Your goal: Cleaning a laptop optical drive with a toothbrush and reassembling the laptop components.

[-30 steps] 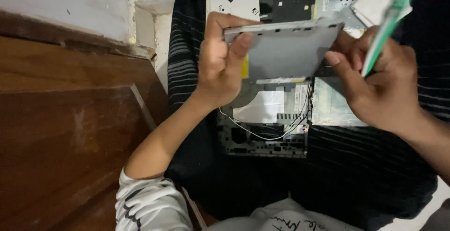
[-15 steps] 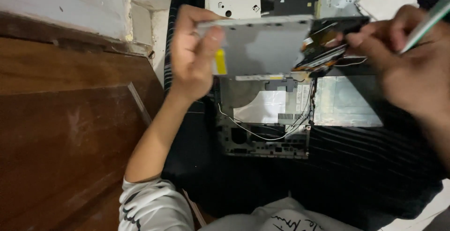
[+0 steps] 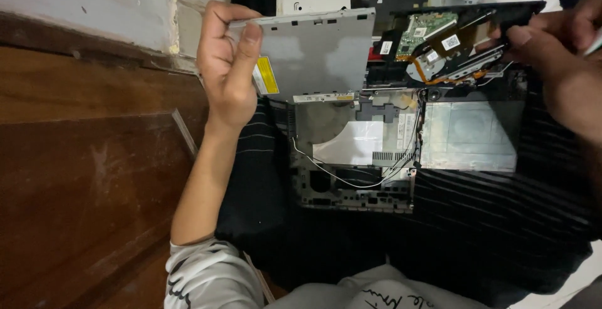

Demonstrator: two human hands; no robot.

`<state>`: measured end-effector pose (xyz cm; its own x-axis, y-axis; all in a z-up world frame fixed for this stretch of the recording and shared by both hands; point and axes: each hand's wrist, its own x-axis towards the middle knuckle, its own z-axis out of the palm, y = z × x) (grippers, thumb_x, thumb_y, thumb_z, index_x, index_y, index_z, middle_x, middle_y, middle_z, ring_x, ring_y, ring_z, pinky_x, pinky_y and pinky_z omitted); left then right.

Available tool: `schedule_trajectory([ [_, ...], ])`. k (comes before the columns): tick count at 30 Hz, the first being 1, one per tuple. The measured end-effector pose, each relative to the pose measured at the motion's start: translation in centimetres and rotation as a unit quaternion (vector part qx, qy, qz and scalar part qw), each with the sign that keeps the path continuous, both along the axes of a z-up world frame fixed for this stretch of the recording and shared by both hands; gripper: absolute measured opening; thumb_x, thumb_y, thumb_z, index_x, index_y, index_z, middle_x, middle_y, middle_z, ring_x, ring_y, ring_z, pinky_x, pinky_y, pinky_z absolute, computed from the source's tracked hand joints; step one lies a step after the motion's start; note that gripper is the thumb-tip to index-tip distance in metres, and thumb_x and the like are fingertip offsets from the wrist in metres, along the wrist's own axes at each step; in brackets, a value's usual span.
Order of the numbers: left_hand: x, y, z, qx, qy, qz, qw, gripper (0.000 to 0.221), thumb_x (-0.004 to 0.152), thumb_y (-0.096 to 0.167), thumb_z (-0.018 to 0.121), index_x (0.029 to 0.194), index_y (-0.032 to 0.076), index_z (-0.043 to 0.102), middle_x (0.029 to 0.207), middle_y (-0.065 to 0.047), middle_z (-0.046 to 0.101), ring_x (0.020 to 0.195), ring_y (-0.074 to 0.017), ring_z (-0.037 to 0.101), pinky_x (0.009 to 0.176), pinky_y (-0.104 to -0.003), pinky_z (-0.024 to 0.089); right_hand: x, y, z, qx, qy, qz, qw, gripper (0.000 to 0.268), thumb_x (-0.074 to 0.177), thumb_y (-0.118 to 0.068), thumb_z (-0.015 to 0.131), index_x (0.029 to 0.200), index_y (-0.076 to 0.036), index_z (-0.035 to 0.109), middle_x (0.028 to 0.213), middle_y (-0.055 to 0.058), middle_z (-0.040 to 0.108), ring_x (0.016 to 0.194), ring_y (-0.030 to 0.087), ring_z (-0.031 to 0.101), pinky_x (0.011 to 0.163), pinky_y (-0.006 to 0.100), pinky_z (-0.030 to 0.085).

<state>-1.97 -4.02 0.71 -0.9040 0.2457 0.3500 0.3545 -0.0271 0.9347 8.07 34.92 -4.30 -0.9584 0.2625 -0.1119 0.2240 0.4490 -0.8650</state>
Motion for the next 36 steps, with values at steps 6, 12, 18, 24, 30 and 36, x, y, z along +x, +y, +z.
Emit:
schedule_trajectory([
  [6,-0.2,0.0,0.1,-0.047,0.017,0.031,0.998,0.023,0.108,0.029,0.055,0.115,0.007,0.054,0.092,0.0,0.047,0.082,-0.0095,0.043,0.078,-0.025,0.038,0.3,1.8,-3.3,-0.03,0.053,0.008,0.998,0.039,0.132,0.002,0.073,0.105,-0.004,0.045,0.121,0.012,0.065,0.118,0.025,0.077,0.102,0.029,0.066],
  [12,0.0,-0.2,0.6,-0.051,-0.005,0.005,0.999,0.025,0.107,0.03,0.059,0.115,0.007,0.055,0.098,-0.003,0.054,0.081,-0.01,0.052,0.068,-0.025,0.044,0.3,-0.7,0.3,-0.05,0.011,0.012,0.999,0.049,0.124,0.005,0.073,0.099,-0.009,0.033,0.106,0.015,0.066,0.098,0.025,0.076,0.091,0.032,0.067],
  [18,-0.5,-0.2,6.5,-0.187,-0.002,-0.043,0.981,0.013,0.11,0.013,0.061,0.115,0.001,0.057,0.106,-0.01,0.061,0.098,-0.0169,0.057,0.087,-0.027,0.045,-0.8,-2.1,1.2,-0.221,-0.053,0.084,0.97,0.05,0.095,0.013,0.068,0.077,-0.011,0.028,0.089,0.023,0.069,0.088,0.03,0.076,0.076,0.032,0.065],
  [24,-0.5,2.0,13.7,-0.269,0.099,-0.104,0.953,0.011,0.12,0.005,0.062,0.117,-0.004,0.056,0.105,-0.012,0.057,0.099,-0.0208,0.055,0.09,-0.033,0.042,-1.8,-3.5,1.9,-0.222,-0.083,0.168,0.957,0.049,0.085,0.012,0.071,0.066,-0.011,0.032,0.102,0.022,0.075,0.092,0.03,0.081,0.083,0.036,0.071],
  [30,-0.1,4.8,16.0,-0.354,0.185,-0.124,0.908,0.026,0.123,0.007,0.062,0.1,-0.003,0.056,0.081,-0.008,0.041,0.074,-0.0166,0.038,0.073,-0.034,0.026,-1.7,-4.2,1.5,-0.238,-0.14,0.202,0.94,0.053,0.085,0.005,0.075,0.071,-0.013,0.028,0.088,0.015,0.077,0.093,0.021,0.082,0.083,0.031,0.066],
  [36,0.0,4.3,15.8,-0.365,0.16,-0.125,0.909,0.015,0.12,-0.002,0.071,0.131,-0.011,0.075,0.066,-0.002,0.041,0.058,-0.008,0.028,0.057,-0.027,0.022,-1.7,-4.0,0.1,-0.262,-0.123,0.231,0.929,0.047,0.087,0.007,0.072,0.071,-0.012,0.032,0.079,0.018,0.074,0.092,0.027,0.085,0.076,0.034,0.071],
])
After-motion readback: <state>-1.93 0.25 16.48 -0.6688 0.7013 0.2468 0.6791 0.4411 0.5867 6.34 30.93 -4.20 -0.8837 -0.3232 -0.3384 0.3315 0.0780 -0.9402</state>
